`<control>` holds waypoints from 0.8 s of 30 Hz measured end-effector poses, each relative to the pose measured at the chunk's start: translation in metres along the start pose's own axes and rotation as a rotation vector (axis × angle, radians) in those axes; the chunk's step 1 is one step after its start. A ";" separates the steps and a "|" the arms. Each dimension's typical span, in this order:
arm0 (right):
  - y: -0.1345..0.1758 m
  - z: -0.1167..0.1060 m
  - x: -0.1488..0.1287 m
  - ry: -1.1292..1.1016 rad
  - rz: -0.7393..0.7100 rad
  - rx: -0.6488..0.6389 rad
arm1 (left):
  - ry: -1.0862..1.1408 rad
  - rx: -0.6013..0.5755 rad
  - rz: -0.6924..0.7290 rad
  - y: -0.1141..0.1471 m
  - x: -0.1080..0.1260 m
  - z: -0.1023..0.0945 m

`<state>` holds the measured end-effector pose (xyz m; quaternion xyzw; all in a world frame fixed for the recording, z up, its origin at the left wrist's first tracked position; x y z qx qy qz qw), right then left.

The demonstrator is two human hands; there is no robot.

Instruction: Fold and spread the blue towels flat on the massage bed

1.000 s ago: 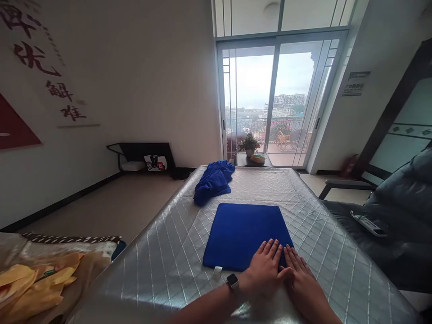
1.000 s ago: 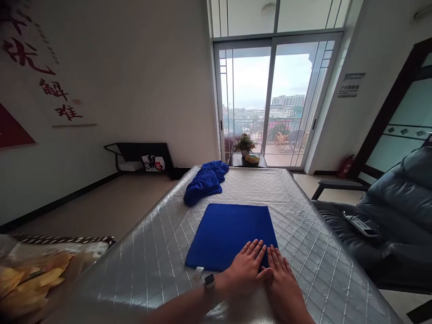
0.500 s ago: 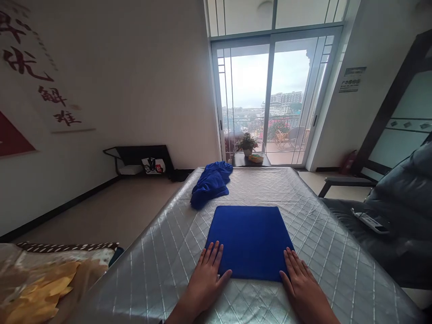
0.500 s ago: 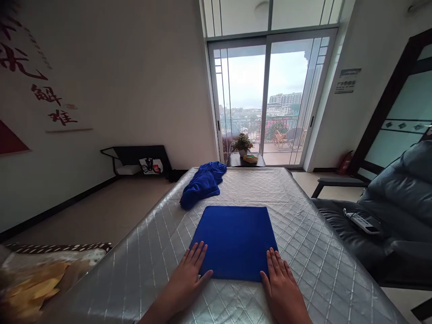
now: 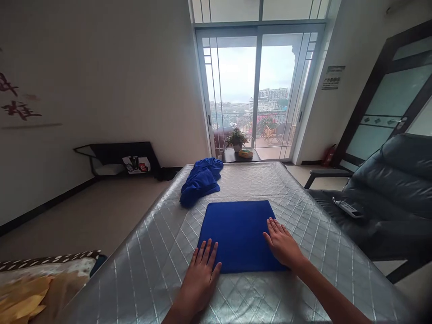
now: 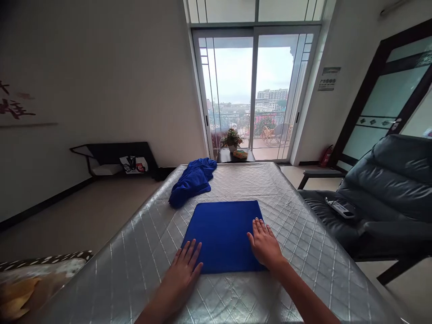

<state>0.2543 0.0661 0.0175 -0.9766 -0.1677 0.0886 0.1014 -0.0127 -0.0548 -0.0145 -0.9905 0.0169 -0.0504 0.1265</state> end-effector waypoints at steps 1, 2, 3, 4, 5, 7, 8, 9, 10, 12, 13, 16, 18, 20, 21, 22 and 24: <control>-0.004 0.004 0.001 0.005 0.022 -0.005 | -0.004 0.010 0.010 0.000 -0.002 0.001; -0.005 0.009 0.003 0.010 0.040 -0.002 | -0.007 0.006 0.019 0.000 -0.004 0.002; -0.006 0.014 0.004 0.012 0.049 0.007 | -0.011 -0.010 0.022 -0.001 -0.006 0.003; -0.005 0.018 0.005 0.015 0.053 0.020 | -0.017 -0.035 0.015 -0.003 -0.008 0.004; -0.004 0.021 0.006 0.017 0.051 0.032 | -0.023 -0.063 0.003 -0.008 -0.008 0.004; -0.002 0.026 0.007 0.023 0.048 0.040 | -0.014 -0.092 -0.002 -0.022 0.003 0.000; -0.002 0.027 0.008 0.022 0.052 0.041 | 0.007 -0.087 0.020 -0.032 0.016 -0.003; -0.002 0.028 0.008 0.018 0.056 0.044 | 0.040 -0.072 0.065 -0.043 0.035 -0.008; -0.002 0.028 0.009 0.015 0.058 0.048 | 0.080 -0.054 0.126 -0.054 0.057 -0.012; -0.002 0.028 0.011 0.013 0.048 0.060 | 0.159 -0.020 0.260 -0.076 0.107 -0.017; -0.002 0.029 0.011 0.017 0.035 0.063 | 0.188 -0.007 0.316 -0.086 0.130 -0.017; -0.001 0.033 0.014 0.038 -0.002 0.067 | 0.244 0.011 0.385 -0.106 0.173 -0.009; -0.001 0.034 0.013 0.041 -0.022 0.077 | 0.263 0.012 0.362 -0.111 0.175 0.000; -0.001 0.033 0.012 0.040 -0.018 0.088 | 0.262 0.016 0.322 -0.110 0.160 0.008; -0.001 0.032 0.012 0.041 -0.007 0.089 | 0.252 0.018 0.301 -0.108 0.148 0.010; -0.002 0.032 0.012 0.044 0.009 0.087 | 0.234 0.020 0.274 -0.105 0.132 0.011; -0.003 0.032 0.013 0.052 0.033 0.082 | 0.186 0.013 0.203 -0.097 0.096 0.010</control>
Point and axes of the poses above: each hand's wrist, its own y-axis away from the middle knuckle, its own z-axis out of the palm, x = y × z, the point moved 7 cm from there along -y, towards the middle knuckle, and after that the axes turned 11 degrees about x, right-handed, at the moved point
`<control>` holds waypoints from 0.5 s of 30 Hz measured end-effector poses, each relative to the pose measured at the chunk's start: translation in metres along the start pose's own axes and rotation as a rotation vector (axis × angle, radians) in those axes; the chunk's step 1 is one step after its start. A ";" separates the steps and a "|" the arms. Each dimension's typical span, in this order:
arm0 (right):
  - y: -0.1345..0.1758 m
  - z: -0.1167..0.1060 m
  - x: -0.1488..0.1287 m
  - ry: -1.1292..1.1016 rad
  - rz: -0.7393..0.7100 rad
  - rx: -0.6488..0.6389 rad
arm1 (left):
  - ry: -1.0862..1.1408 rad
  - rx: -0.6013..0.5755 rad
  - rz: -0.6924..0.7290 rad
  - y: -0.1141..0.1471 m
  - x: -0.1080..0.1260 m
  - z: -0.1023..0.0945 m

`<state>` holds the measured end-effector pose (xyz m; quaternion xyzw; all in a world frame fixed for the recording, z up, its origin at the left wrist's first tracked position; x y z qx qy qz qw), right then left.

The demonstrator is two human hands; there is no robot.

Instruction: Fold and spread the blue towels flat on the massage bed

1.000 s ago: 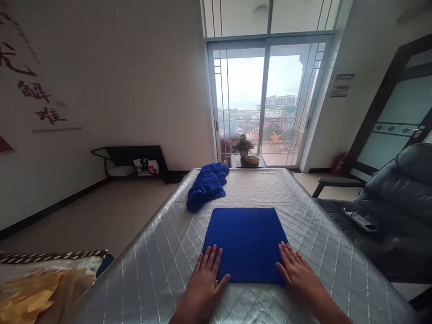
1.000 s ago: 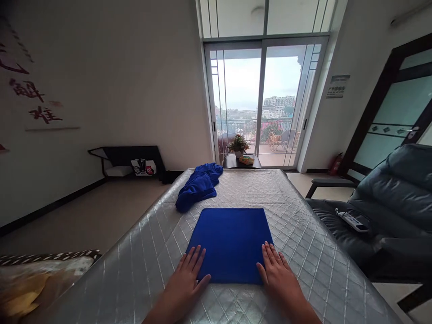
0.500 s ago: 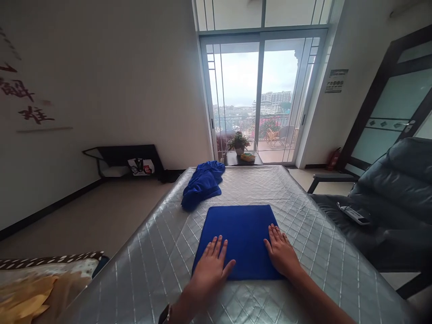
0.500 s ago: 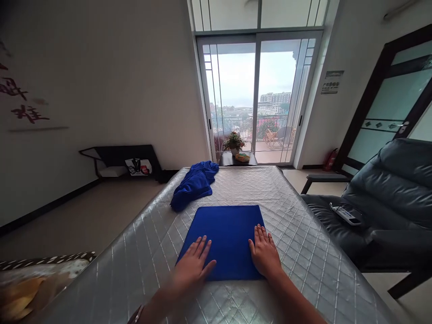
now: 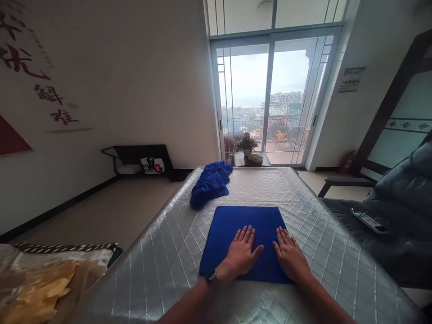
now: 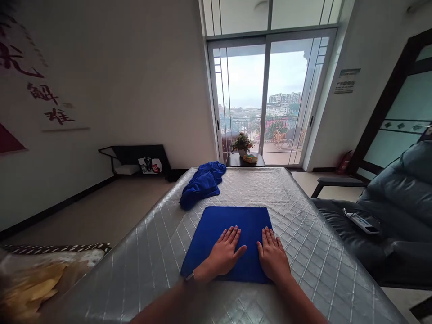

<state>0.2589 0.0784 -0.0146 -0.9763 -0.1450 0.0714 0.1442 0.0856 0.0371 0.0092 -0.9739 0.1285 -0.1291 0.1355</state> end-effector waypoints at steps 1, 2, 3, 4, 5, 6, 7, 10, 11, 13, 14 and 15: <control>-0.001 0.001 0.000 0.003 0.003 0.001 | -0.026 -0.007 -0.044 0.009 -0.018 -0.005; -0.001 0.002 0.001 0.004 0.001 0.006 | -0.051 -0.013 -0.093 0.019 -0.035 -0.010; -0.002 0.003 0.001 0.002 -0.002 0.013 | -0.075 -0.019 -0.141 0.029 -0.052 -0.016; -0.002 0.005 0.002 -0.002 -0.007 0.019 | -0.096 -0.022 -0.186 0.039 -0.067 -0.021; -0.002 0.007 0.003 -0.006 -0.011 0.024 | -0.111 -0.022 -0.223 0.049 -0.080 -0.026; -0.002 0.008 0.003 -0.010 -0.013 0.028 | -0.119 -0.017 -0.249 0.058 -0.089 -0.029; -0.002 0.010 0.004 -0.012 -0.014 0.030 | -0.119 -0.011 -0.263 0.065 -0.096 -0.032; 0.000 0.011 0.004 -0.003 -0.015 0.030 | -0.108 0.011 -0.275 0.077 -0.104 -0.036; 0.000 0.010 0.004 0.006 -0.018 0.024 | -0.106 0.020 -0.276 0.078 -0.104 -0.036; -0.002 0.007 0.004 0.031 -0.029 -0.007 | -0.106 0.041 -0.281 0.078 -0.102 -0.037; -0.004 0.006 0.003 0.044 -0.036 -0.029 | -0.108 0.049 -0.286 0.078 -0.101 -0.037; -0.008 0.004 0.002 0.055 -0.045 -0.050 | -0.109 0.050 -0.293 0.077 -0.101 -0.037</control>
Point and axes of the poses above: each hand's wrist, its own y-axis away from the middle knuckle, its own z-axis out of the palm, x = y × z, the point moved 7 cm from there along -y, towards the middle knuckle, and after that the axes turned 11 degrees about x, right-handed, at the moved point
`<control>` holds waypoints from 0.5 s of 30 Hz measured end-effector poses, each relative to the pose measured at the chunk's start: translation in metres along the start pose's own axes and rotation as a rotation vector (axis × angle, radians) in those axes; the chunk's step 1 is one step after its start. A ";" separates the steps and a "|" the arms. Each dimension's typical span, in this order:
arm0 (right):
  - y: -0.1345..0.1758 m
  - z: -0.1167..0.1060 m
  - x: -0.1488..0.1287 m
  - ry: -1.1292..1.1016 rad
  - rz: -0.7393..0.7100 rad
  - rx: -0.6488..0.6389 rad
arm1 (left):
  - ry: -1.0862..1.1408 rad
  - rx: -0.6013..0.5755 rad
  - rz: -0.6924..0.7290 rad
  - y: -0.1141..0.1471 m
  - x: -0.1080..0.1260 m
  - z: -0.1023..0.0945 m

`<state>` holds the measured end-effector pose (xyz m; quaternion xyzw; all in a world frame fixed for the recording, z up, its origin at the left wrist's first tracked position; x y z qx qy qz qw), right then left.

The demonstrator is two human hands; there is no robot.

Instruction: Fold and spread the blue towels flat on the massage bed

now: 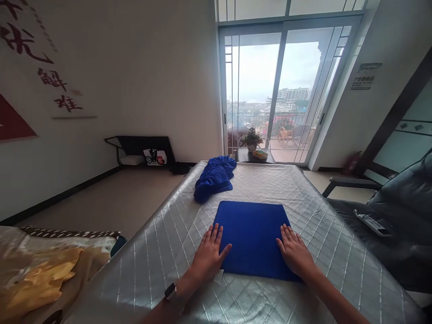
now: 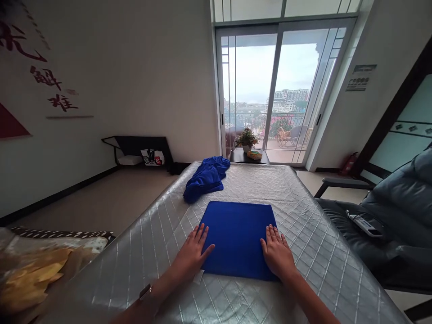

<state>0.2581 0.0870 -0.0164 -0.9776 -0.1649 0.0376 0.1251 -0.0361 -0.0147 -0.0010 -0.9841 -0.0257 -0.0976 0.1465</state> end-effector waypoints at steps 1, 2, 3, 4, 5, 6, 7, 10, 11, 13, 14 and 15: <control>-0.004 -0.002 -0.001 0.007 -0.009 -0.018 | -0.003 -0.002 -0.008 0.000 0.000 0.001; -0.010 -0.005 -0.002 0.008 -0.015 -0.030 | -0.007 -0.006 -0.014 0.000 -0.001 0.002; -0.016 -0.007 -0.002 0.004 -0.019 -0.034 | -0.011 -0.007 -0.017 0.000 -0.001 0.003; -0.022 -0.009 -0.003 -0.005 -0.017 -0.033 | -0.016 -0.004 -0.015 0.000 -0.002 0.004; -0.028 -0.011 -0.002 -0.015 -0.007 -0.029 | -0.021 0.004 -0.010 0.000 -0.002 0.005; -0.033 -0.012 -0.002 -0.025 0.007 -0.023 | -0.027 0.014 -0.005 0.000 -0.002 0.006; -0.036 -0.012 -0.001 -0.035 0.023 -0.016 | -0.033 0.023 -0.001 0.001 -0.003 0.007; -0.041 -0.008 0.003 -0.053 0.048 0.000 | -0.055 0.012 0.012 0.002 -0.004 0.007; -0.041 -0.006 0.003 -0.059 0.044 0.003 | -0.067 -0.014 0.016 0.001 -0.004 0.006; -0.040 -0.001 0.004 -0.069 0.036 0.007 | -0.107 -0.083 -0.003 -0.002 -0.004 0.002; -0.039 0.000 0.005 -0.076 0.037 0.009 | -0.134 -0.109 -0.026 -0.006 -0.003 -0.002; -0.039 0.002 0.005 -0.083 0.041 0.013 | -0.162 -0.120 -0.049 -0.012 0.000 -0.007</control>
Point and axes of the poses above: each hand's wrist, its own y-axis away from the middle knuckle, its own z-axis out of the palm, x = y × z, the point moved 7 cm from there along -y, towards the middle knuckle, and after that the axes turned 11 degrees about x, right-handed, at the moved point
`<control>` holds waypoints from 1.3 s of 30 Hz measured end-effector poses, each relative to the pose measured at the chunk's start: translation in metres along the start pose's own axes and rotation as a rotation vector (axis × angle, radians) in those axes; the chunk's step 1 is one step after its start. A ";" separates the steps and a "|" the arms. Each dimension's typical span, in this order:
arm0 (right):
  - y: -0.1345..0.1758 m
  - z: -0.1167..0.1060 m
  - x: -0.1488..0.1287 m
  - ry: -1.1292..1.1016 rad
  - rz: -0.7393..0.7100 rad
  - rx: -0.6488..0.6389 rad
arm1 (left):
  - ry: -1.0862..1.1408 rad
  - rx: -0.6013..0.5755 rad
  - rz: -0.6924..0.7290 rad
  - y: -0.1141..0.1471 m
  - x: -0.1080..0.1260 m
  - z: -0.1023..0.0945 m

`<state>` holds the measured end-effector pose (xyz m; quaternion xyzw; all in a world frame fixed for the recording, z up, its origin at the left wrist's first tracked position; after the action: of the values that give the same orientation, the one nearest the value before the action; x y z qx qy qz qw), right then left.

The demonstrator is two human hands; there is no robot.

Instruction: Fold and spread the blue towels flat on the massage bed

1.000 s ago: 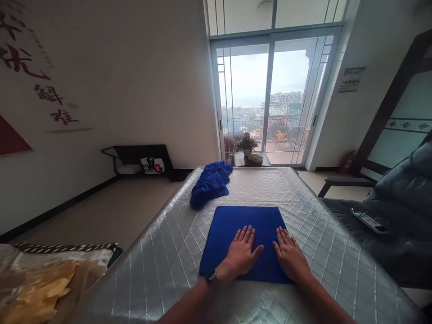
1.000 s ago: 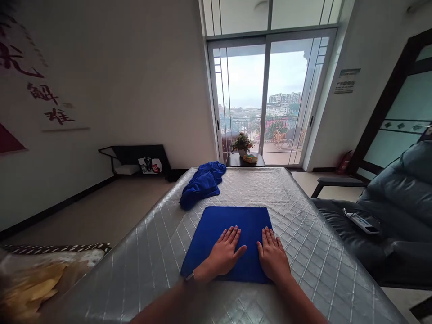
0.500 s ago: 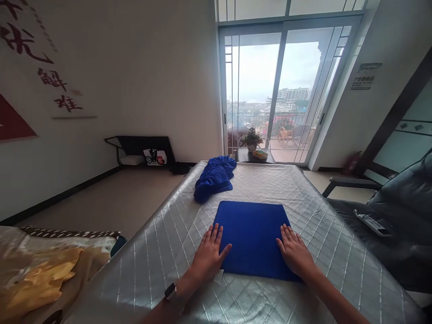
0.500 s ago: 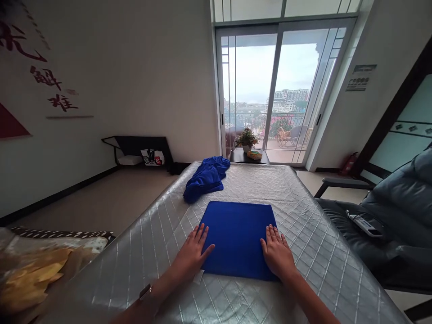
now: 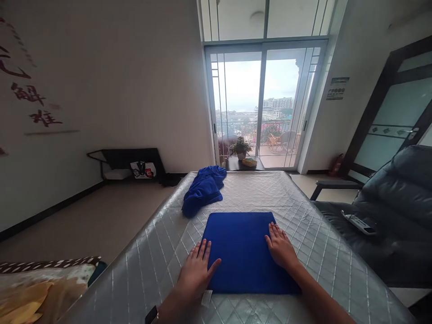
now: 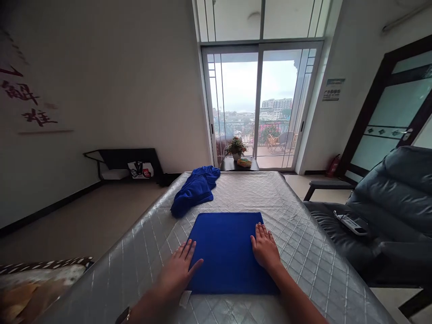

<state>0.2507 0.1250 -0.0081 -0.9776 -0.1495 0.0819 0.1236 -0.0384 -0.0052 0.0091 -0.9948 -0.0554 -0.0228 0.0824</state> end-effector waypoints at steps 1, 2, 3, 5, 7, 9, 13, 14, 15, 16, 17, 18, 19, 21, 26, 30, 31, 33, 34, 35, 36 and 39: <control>0.000 0.001 0.000 -0.007 0.005 0.004 | -0.020 0.003 -0.015 -0.007 0.006 -0.007; -0.001 0.001 0.001 -0.013 0.009 0.008 | -0.026 0.016 -0.013 -0.014 0.017 -0.014; -0.001 0.002 0.001 -0.015 0.012 0.011 | -0.014 0.034 0.014 -0.023 0.033 -0.019; -0.001 0.004 0.002 -0.009 0.014 0.010 | 0.061 0.069 0.134 -0.042 0.081 -0.023; -0.001 0.007 0.004 -0.001 0.003 0.010 | 0.181 0.115 0.293 -0.058 0.137 -0.020; -0.001 0.011 0.006 0.005 -0.017 0.016 | 0.285 0.142 0.399 -0.069 0.184 -0.010; -0.001 0.013 0.009 0.047 -0.029 0.018 | 0.356 0.135 0.375 -0.081 0.213 0.015; -0.001 0.013 0.009 0.059 -0.027 0.012 | 0.352 0.130 0.352 -0.082 0.206 0.019; -0.002 0.012 0.008 0.070 -0.024 0.006 | 0.344 0.126 0.331 -0.082 0.195 0.023; -0.002 0.011 0.007 0.080 -0.023 0.001 | 0.333 0.125 0.305 -0.081 0.179 0.025; -0.003 0.011 0.006 0.088 -0.022 -0.001 | 0.316 0.125 0.271 -0.081 0.159 0.027; -0.003 0.010 0.006 0.097 -0.019 -0.003 | 0.293 0.124 0.227 -0.082 0.137 0.028; -0.004 0.011 0.005 0.107 -0.018 -0.004 | 0.261 0.121 0.176 -0.082 0.113 0.028; -0.004 0.013 0.005 0.125 -0.032 -0.002 | 0.189 0.119 0.067 -0.081 0.067 0.026; -0.008 0.024 0.014 0.152 -0.047 -0.008 | 0.122 0.140 -0.048 -0.072 0.006 0.016; -0.022 0.016 0.010 0.110 -0.052 -0.027 | 0.120 0.144 -0.054 -0.069 0.006 0.015; -0.028 0.011 0.006 0.098 -0.053 -0.027 | 0.118 0.141 -0.053 -0.069 0.007 0.015; -0.041 0.003 0.000 0.080 -0.042 -0.030 | 0.110 0.140 -0.044 -0.069 0.010 0.017; -0.047 0.000 -0.002 0.074 -0.028 -0.039 | 0.105 0.143 -0.040 -0.070 0.010 0.017; -0.054 -0.001 -0.002 0.067 -0.010 -0.053 | 0.098 0.146 -0.038 -0.070 0.010 0.018; -0.059 0.000 -0.002 0.057 0.008 -0.068 | 0.090 0.147 -0.039 -0.070 0.009 0.019; -0.066 0.007 0.002 0.025 0.043 -0.080 | 0.065 0.128 -0.032 -0.072 0.005 0.022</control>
<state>0.2331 0.1885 0.0027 -0.9857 -0.1300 0.0665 0.0847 -0.0411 0.0701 -0.0010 -0.9853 -0.0697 -0.0526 0.1471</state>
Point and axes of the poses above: each hand's wrist, its own y-axis away from the middle knuckle, its own z-axis out of the palm, x = y × z, the point moved 7 cm from there along -y, towards the middle knuckle, and after that the axes turned 11 degrees about x, right-handed, at the moved point
